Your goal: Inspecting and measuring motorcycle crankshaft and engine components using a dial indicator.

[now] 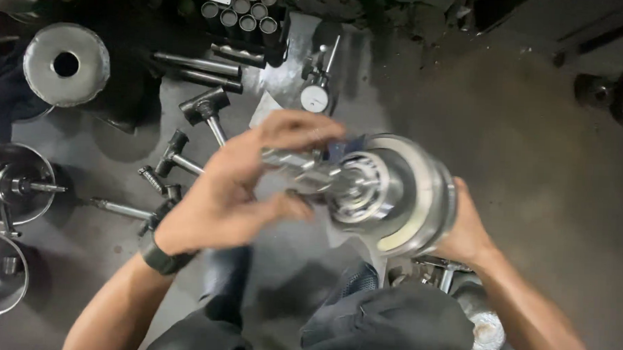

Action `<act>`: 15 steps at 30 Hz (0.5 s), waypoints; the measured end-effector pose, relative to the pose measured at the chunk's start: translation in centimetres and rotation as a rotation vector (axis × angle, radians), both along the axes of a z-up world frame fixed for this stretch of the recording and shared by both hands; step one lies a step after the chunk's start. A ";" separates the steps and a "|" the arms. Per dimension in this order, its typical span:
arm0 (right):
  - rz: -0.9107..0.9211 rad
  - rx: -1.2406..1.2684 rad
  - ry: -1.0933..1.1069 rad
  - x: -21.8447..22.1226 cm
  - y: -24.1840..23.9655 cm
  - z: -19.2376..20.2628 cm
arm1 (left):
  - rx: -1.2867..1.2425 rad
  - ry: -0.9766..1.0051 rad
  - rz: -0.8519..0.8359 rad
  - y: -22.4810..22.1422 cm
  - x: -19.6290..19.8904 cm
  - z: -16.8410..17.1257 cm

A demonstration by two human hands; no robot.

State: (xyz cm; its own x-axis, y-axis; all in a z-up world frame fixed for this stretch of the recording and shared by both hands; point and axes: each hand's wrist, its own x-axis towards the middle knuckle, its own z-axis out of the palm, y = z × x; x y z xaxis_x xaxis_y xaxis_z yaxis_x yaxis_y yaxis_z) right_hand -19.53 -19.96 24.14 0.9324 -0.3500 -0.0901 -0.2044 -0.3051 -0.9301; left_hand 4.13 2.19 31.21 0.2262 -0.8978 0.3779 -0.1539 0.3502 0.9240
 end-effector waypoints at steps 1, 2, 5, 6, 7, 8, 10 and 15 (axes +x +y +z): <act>-0.004 0.004 0.000 -0.9 -0.3 -0.6 | 0.004 0.000 -0.004 -0.6 -0.9 -0.2; -0.010 -0.068 0.098 -1.8 -0.6 -1.3 | 0.082 0.100 -0.010 -1.1 -1.7 -0.4; 0.008 -0.201 0.000 -2.2 -1.0 -1.7 | 0.151 0.150 0.018 -2.8 -2.8 -2.2; 0.046 -0.258 -0.184 -2.0 -1.0 -1.8 | 0.149 0.115 0.064 -3.3 -2.8 -3.3; 0.029 -0.253 -0.176 -2.2 -0.8 -2.5 | 0.156 0.119 0.046 -3.4 -2.9 -3.3; 0.013 -0.221 -0.152 -2.2 -0.7 -3.2 | 0.155 0.013 0.148 -3.4 -2.8 -3.5; -0.013 -0.191 -0.113 -1.8 -0.6 -4.1 | 0.153 -0.079 0.235 -3.2 -2.4 -5.9; -0.071 -0.375 0.544 1.0 -1.4 -5.8 | 0.374 0.478 0.325 -1.8 -1.6 -15.0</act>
State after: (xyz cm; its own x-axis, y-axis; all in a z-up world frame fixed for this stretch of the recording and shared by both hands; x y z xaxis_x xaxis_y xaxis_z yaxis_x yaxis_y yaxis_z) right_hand -18.53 -21.33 18.32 0.7621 -0.5079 -0.4015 -0.6461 -0.5569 -0.5219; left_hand 2.51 0.43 16.24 0.5712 -0.8066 -0.1521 0.2569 -0.0003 0.9664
